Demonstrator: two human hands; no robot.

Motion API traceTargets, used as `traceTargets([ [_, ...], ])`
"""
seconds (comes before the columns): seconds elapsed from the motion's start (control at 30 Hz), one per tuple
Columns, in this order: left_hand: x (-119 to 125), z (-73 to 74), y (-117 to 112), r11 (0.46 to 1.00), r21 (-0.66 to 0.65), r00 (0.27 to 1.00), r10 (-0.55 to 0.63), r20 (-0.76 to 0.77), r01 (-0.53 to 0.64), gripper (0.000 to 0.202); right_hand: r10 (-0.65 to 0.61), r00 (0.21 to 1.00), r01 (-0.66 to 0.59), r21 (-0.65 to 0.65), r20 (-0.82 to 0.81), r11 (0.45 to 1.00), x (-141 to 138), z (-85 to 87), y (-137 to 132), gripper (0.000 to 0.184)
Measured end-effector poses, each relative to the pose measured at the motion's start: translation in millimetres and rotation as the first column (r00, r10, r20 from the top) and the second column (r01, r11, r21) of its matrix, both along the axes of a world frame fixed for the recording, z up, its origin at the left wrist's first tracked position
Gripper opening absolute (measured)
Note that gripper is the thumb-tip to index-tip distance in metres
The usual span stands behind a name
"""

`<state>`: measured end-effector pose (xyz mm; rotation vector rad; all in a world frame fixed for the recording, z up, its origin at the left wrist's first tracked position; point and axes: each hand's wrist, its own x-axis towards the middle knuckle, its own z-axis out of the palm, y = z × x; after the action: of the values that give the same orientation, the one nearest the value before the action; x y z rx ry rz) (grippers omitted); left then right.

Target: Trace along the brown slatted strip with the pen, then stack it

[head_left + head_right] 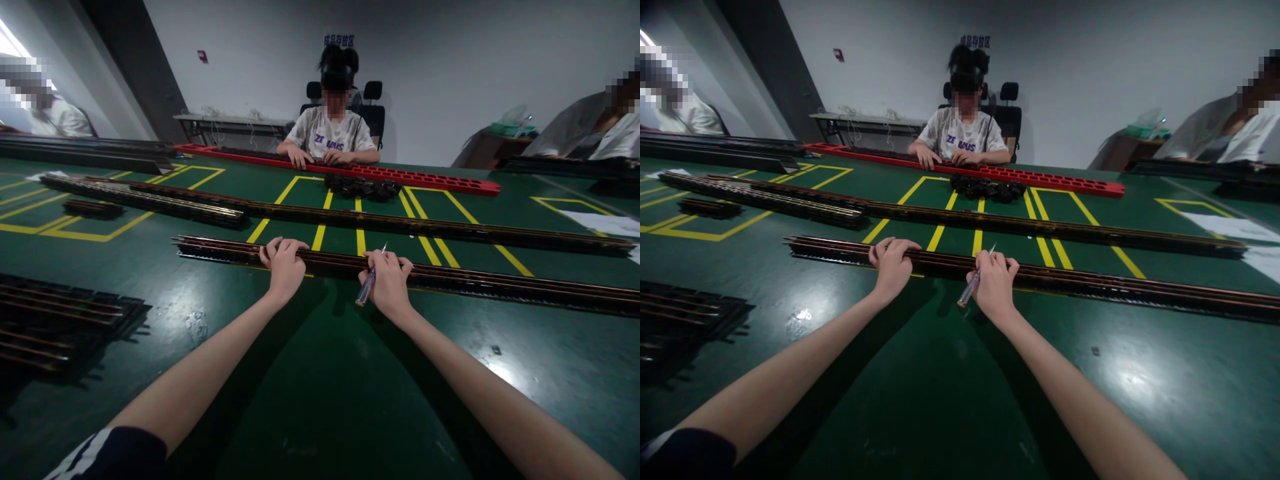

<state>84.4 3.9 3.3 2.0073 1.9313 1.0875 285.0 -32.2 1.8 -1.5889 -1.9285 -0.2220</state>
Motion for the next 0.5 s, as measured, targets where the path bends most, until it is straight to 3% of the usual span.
traceTargets([
  [0.17,2.6,0.1,-0.1,0.994,0.021,0.994,0.105,-0.029,-0.104,0.039,0.028,0.999,-0.029,0.029,0.025,0.999,-4.3,2.4,-3.2,0.019],
  [0.37,3.4,5.2,-2.3,0.982,0.040,0.982,0.186,-0.008,-0.186,0.047,-0.006,0.997,0.010,0.055,-0.071,0.998,2.2,-0.1,-2.7,0.023],
  [0.5,4.5,8.6,-4.7,0.973,-0.022,0.971,0.231,0.059,-0.230,0.051,0.006,0.998,-0.002,0.060,-0.064,0.998,5.1,-1.3,-2.2,0.022],
])
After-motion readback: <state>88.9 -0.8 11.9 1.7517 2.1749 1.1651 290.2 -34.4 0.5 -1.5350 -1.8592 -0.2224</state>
